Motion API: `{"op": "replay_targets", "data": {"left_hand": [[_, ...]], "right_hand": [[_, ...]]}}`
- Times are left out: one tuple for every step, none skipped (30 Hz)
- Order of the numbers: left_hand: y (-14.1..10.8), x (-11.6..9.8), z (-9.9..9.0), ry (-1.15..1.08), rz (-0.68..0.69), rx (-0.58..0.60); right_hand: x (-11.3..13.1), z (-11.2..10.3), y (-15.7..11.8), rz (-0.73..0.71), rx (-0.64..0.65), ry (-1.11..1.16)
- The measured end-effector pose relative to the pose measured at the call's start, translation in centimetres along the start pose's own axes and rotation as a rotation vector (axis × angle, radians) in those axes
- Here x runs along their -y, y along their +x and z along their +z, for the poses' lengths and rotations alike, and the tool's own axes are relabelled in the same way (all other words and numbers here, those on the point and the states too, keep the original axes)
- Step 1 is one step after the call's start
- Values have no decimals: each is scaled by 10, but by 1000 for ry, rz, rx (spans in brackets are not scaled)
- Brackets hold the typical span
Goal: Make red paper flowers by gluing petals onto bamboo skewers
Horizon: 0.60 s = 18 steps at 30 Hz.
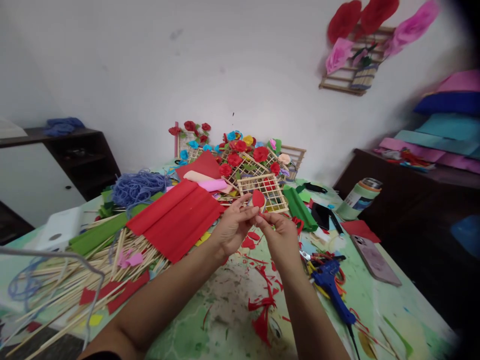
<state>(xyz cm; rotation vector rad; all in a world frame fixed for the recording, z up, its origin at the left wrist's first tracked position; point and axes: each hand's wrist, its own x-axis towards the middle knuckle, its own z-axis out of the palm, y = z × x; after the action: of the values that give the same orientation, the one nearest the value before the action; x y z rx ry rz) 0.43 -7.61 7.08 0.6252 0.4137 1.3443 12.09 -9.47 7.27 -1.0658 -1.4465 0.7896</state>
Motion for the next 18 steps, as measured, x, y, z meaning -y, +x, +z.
{"op": "replay_targets", "data": {"left_hand": [[0,-1,0,7,-3,4],[-1,-1,1,16,-4,3],[-1,-2,1,26,-4,5],[-1,-2,1,35,-1,12],[0,-1,1,43,3,25],[0,-1,1,51,9,39],[1,0,1,61,15,50],[1,0,0,71,22,55],[1,1,0,80,27,56],[2,1,0,89,31,53],[2,1,-1,96,34,52],[2,2,-1,101,35,52],[3,2,-2,102,35,52],[3,2,-2,102,35,49],[3,2,-3,102,34,43],[3,2,-3,105,35,38],[4,2,-3,111,39,35],[4,2,-3,120,45,32]], "right_hand": [[-1,-1,2,48,34,110],[-2,-1,3,84,62,213],[-2,-2,4,113,82,304],[-3,-2,4,138,97,380],[-3,-3,5,159,110,441],[-2,-3,5,178,122,488],[-2,-3,5,193,133,524],[-2,-3,5,206,142,549],[-1,-3,4,217,147,565],[-1,-3,4,224,150,574],[-1,-4,4,228,151,576],[-1,-4,5,231,151,573],[-2,-4,5,232,151,564],[-3,-4,5,228,148,551],[-4,-4,6,219,144,532],[-5,-4,6,206,138,504],[-7,-4,7,189,129,465],[-9,-3,7,169,117,414]]}}
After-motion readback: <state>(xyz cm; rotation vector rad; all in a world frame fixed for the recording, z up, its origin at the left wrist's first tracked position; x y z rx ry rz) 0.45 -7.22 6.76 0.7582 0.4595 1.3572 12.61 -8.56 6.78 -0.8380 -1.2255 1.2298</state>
